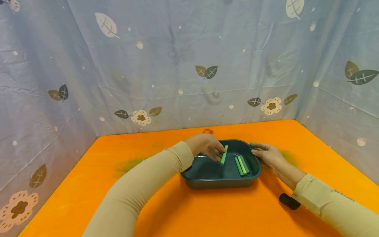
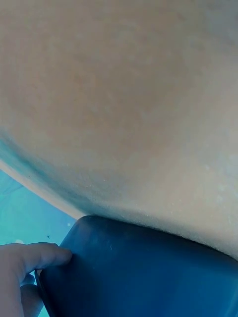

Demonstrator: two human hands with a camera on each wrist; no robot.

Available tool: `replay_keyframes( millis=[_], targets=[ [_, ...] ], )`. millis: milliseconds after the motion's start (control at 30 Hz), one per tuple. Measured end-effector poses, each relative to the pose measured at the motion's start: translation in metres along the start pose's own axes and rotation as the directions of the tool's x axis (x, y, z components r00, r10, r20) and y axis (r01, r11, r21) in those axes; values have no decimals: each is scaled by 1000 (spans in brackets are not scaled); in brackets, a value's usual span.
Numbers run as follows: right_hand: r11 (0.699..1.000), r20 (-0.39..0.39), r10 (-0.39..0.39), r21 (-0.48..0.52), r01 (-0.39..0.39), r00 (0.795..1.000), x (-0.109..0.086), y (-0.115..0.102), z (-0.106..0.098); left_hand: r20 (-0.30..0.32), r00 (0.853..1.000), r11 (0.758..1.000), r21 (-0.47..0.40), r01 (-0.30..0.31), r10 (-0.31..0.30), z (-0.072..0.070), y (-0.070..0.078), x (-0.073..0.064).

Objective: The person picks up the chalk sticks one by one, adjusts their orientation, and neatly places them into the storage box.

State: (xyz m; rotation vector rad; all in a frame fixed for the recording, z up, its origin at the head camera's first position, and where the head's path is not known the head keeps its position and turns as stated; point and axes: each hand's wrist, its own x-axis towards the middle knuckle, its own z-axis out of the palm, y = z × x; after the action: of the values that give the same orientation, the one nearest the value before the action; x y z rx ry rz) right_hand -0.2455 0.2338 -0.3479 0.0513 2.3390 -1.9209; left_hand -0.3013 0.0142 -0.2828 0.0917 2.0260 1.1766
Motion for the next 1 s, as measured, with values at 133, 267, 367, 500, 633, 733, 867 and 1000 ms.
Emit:
replay_keyframes(
  millis=[133,267,367,500,633,733,867,1000],
  targets=[
    [1000,-1,-2,-17,2,1000,0,-1,1,-3,1000,998,55,19,-18,6,0,8],
    [1000,-4,0,-23,0,1000,1,-2,0,1,999,998,49,42,-42,10,1,15],
    [1000,-4,3,-25,-3,1000,1,-4,0,-7,999,999,31,33,-33,14,-1,20],
    [1000,-8,2,-24,-2,1000,2,-4,-1,-27,1000,1000,8,15,-14,20,-8,37],
    [1000,-11,1,-17,-1,1000,2,-3,-2,2,1000,1000,-23,17,-17,20,-20,76],
    [1000,-14,-1,-13,1,1000,2,-2,-2,3,999,996,-81,34,-34,25,-21,79],
    [1000,-17,-1,-10,1,1000,2,-1,-1,-44,997,991,-116,60,-66,37,-15,61],
    [1000,-16,7,-13,-7,1000,2,-1,0,-60,995,989,-125,78,-86,35,-30,123]
  ],
)
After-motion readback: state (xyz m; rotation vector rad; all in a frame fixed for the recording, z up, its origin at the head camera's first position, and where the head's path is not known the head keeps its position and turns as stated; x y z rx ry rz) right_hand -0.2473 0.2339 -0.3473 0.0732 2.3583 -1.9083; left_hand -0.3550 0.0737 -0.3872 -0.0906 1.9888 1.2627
